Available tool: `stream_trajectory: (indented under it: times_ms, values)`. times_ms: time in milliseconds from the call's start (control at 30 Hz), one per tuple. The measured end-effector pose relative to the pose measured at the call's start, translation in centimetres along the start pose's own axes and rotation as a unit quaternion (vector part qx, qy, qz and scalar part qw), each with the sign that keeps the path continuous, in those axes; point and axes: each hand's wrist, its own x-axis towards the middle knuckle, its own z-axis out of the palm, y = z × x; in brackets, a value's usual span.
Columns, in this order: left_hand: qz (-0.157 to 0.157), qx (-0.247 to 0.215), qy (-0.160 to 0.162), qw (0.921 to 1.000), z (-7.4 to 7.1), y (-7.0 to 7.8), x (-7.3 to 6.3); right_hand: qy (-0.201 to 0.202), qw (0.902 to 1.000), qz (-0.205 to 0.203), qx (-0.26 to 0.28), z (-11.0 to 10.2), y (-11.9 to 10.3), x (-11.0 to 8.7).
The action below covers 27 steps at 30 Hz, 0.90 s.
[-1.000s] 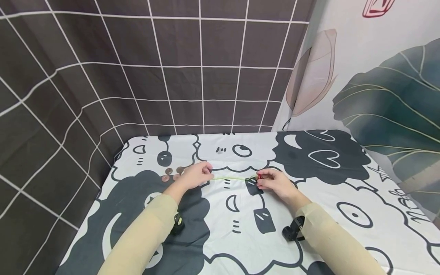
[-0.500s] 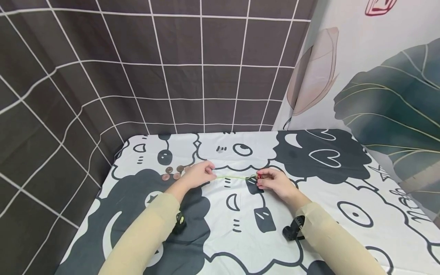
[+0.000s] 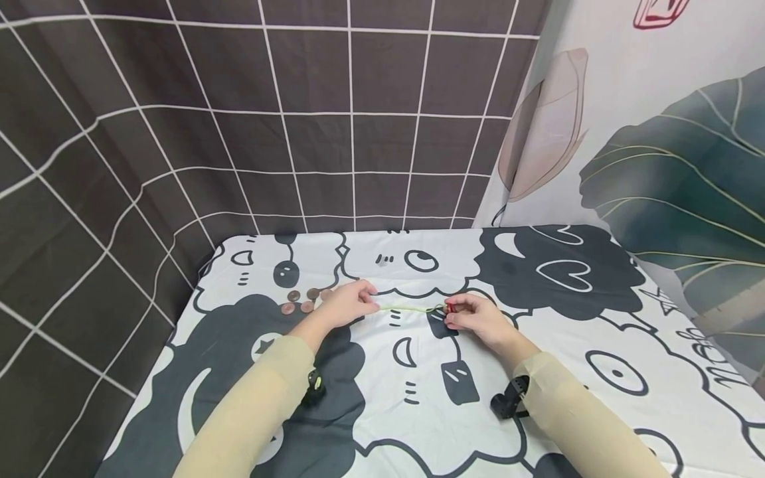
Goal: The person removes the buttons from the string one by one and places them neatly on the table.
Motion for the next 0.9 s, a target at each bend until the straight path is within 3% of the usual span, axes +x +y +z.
stream_trajectory:
  times_ms: [267,900]
  values:
    - [-0.002,-0.036,-0.01,0.9993,0.7,0.0,0.3,-0.005,1.0,0.0,-0.006,0.2,0.0,0.0]
    - [0.016,-0.041,-0.024,0.9987,1.5,0.5,1.0,-0.007,0.9995,-0.008,0.029,0.4,-0.1,-0.2]
